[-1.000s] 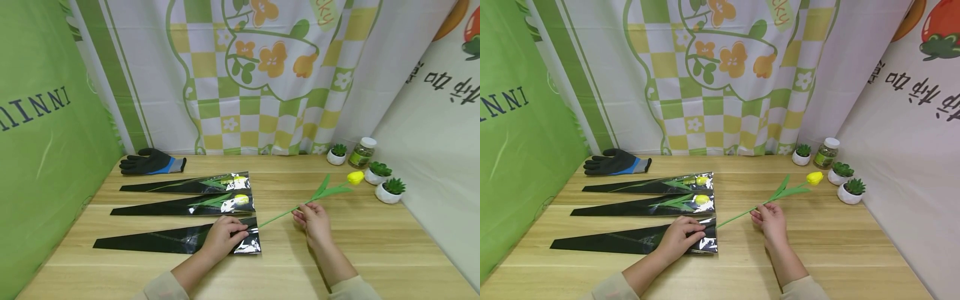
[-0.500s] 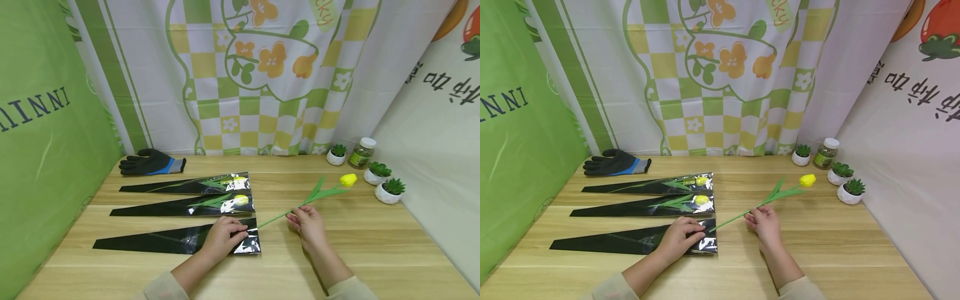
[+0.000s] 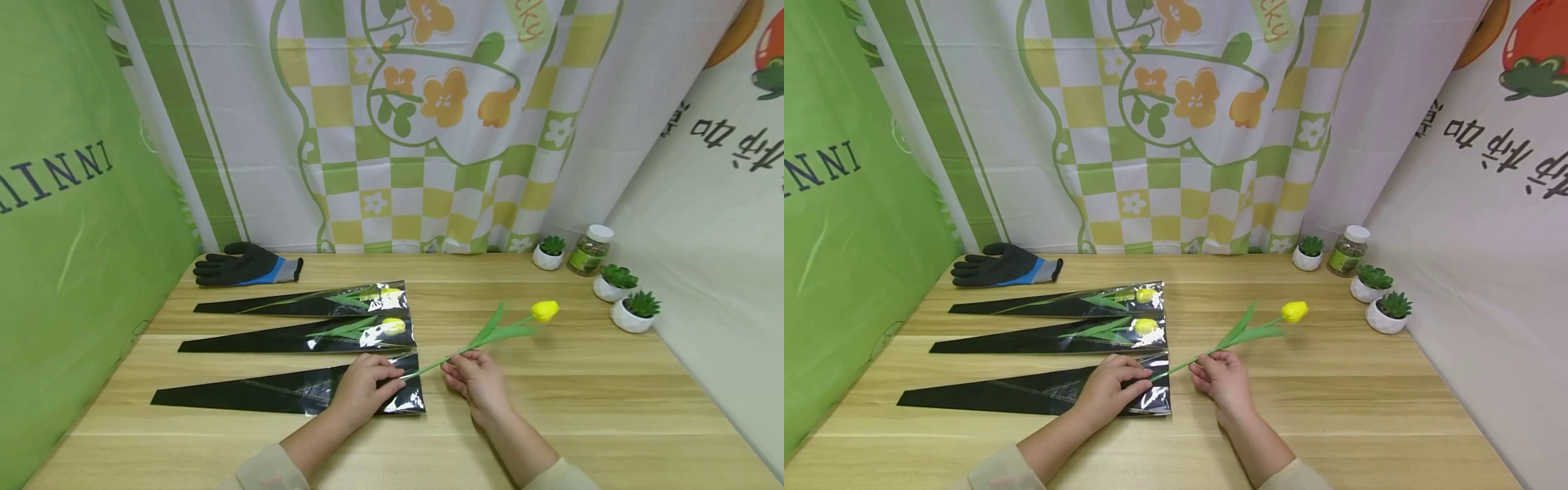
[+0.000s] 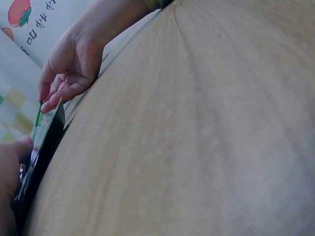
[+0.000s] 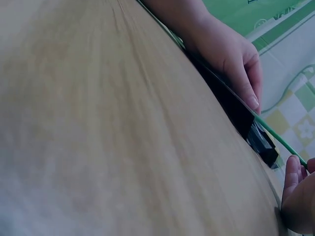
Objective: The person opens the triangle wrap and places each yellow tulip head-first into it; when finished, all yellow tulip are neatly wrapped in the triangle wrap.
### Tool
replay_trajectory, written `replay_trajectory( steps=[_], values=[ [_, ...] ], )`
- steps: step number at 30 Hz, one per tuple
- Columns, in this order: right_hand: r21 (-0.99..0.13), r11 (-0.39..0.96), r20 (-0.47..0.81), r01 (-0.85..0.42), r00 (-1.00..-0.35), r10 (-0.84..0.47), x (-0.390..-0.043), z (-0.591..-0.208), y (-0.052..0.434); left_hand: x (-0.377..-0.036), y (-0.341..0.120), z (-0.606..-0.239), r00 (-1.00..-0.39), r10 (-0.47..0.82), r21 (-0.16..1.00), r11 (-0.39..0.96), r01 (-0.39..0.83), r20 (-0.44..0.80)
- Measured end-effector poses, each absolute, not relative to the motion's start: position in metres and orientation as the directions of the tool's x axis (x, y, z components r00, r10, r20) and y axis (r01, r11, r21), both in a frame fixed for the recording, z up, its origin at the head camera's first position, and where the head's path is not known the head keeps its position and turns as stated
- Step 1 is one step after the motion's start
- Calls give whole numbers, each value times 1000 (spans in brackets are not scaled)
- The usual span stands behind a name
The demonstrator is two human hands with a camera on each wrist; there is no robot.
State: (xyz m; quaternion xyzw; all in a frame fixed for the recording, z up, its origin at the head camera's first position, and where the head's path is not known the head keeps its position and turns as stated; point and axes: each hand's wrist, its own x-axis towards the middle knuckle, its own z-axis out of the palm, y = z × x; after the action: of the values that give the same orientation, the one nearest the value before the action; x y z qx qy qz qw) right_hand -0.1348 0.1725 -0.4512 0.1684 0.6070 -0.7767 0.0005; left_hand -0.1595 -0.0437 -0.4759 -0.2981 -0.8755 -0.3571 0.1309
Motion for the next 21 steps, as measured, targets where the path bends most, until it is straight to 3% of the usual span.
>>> replay_trajectory(
  steps=[21],
  values=[
    [-908,-287,-341,305,-936,83,-122,-450,172,-159,-44,-476,-785,451,519,589,620,425]
  ],
)
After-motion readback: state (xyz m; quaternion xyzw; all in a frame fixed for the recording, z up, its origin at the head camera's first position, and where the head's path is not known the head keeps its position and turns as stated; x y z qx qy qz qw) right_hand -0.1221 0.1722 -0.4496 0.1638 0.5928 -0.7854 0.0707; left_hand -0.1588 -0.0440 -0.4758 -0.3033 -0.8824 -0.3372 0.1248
